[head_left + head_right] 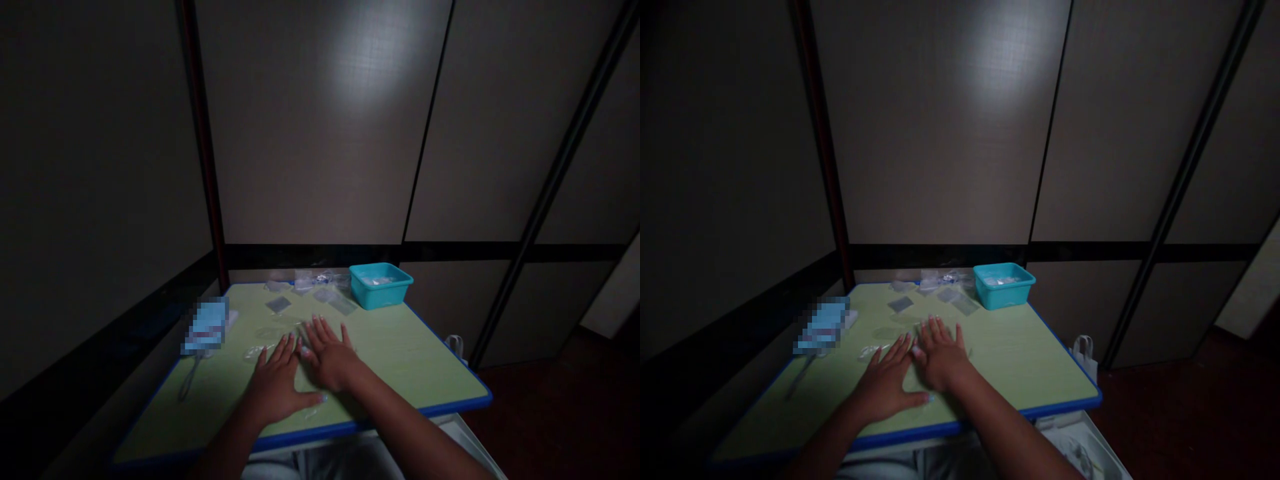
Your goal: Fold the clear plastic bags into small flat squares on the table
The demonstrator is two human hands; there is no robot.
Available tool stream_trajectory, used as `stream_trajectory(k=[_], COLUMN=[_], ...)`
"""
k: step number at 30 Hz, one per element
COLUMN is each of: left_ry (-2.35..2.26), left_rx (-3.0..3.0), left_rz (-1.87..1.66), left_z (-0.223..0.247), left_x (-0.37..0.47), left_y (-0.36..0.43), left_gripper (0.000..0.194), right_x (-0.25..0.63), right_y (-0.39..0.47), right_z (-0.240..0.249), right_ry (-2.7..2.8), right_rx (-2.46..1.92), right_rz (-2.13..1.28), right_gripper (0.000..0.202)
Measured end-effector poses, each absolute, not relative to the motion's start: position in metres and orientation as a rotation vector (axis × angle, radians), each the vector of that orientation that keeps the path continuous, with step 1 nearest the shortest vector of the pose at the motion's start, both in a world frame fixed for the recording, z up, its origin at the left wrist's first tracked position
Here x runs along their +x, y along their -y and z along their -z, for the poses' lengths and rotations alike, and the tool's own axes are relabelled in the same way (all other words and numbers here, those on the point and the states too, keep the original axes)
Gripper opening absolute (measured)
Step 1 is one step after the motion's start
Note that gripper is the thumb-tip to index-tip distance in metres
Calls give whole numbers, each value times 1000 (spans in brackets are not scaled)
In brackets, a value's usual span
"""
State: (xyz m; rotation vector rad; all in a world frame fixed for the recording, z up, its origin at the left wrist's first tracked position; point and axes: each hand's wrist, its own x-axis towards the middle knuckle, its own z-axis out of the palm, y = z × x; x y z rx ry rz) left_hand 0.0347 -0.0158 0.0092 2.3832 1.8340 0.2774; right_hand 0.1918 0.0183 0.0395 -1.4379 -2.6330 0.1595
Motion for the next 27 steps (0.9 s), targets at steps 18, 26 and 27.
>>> stream_trajectory(k=[18, 26, 27], left_ry=[-1837, -1875, -1826], left_rx=[2352, 2474, 2475], left_rz=[-253, -420, -436], left_z=[-11, -38, -42], left_x=[34, 57, 68], left_y=[16, 27, 26], left_gripper=[104, 73, 74], right_x=[247, 248, 248], right_y=[-37, -38, -38], right_z=[-21, -14, -14], right_ry=[2532, 2511, 2517], right_rx=[-1746, -1775, -1781], right_rz=[-171, -73, -66], right_gripper=[55, 56, 56])
